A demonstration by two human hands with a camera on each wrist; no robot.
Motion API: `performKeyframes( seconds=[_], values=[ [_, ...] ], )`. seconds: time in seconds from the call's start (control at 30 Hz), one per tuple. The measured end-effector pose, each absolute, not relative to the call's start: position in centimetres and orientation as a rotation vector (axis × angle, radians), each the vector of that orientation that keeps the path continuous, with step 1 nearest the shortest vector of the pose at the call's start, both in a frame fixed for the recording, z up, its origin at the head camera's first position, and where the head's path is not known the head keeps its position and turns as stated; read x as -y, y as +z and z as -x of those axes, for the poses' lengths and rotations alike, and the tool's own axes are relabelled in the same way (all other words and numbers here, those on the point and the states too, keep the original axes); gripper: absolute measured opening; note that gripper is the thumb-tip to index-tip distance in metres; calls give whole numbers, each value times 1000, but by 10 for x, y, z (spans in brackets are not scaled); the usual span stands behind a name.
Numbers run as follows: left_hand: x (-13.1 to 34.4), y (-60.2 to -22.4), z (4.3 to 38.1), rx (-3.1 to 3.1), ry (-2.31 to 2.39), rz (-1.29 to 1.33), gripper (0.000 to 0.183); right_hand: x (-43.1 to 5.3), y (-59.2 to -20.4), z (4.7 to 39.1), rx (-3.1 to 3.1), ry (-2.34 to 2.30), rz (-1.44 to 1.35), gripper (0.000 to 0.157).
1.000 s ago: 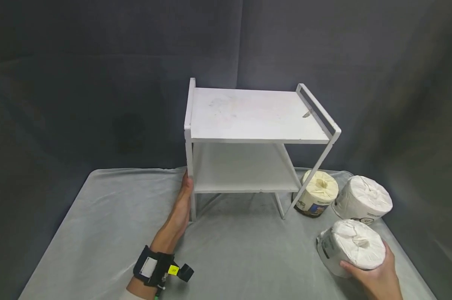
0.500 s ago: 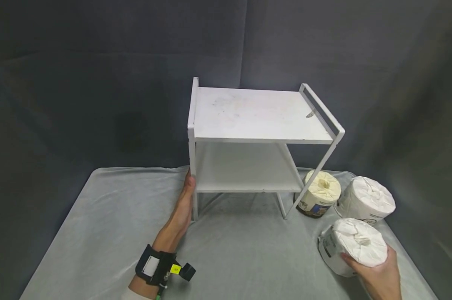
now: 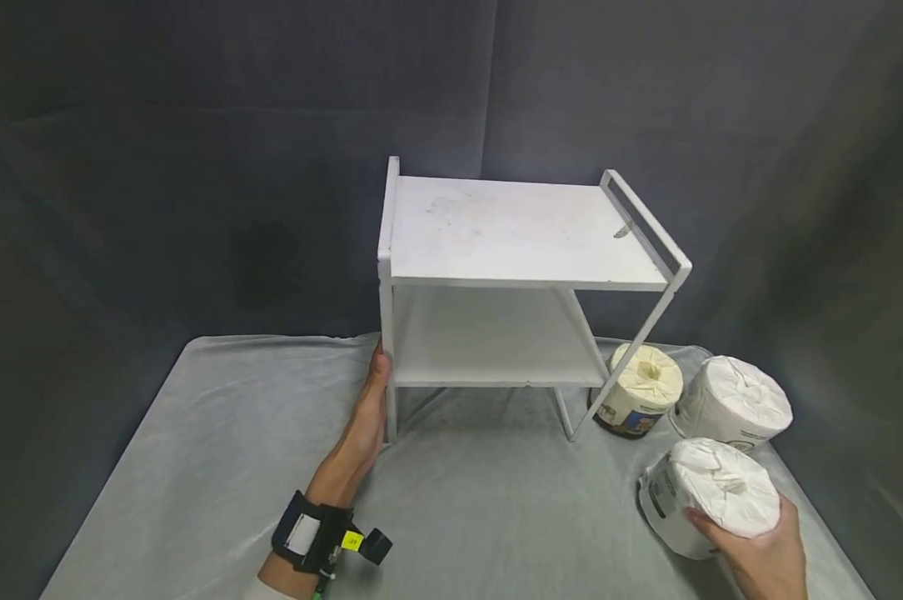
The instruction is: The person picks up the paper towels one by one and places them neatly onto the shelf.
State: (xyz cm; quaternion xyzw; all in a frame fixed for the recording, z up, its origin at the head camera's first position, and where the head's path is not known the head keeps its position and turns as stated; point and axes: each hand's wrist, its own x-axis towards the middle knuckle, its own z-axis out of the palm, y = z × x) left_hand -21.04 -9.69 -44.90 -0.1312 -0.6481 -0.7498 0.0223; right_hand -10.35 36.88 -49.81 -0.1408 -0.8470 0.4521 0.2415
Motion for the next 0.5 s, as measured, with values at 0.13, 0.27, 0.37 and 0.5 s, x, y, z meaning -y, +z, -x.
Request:
performKeyframes(
  seconds=[0.13,0.27,0.37,0.5],
  values=[
    [97,-450,210,2004,-2311,417,79,-368,-495,102,2329,1198,418,69],
    [97,-450,210,1989,-2304,434,78,-365,-488,100,2331,1163,424,68],
    [97,-450,211,1980,-2305,444,80,-361,-481,98,2328,1157,410,67],
    [97,-451,211,1970,-2301,456,81,-355,-470,96,2339,1144,427,70]
  ],
)
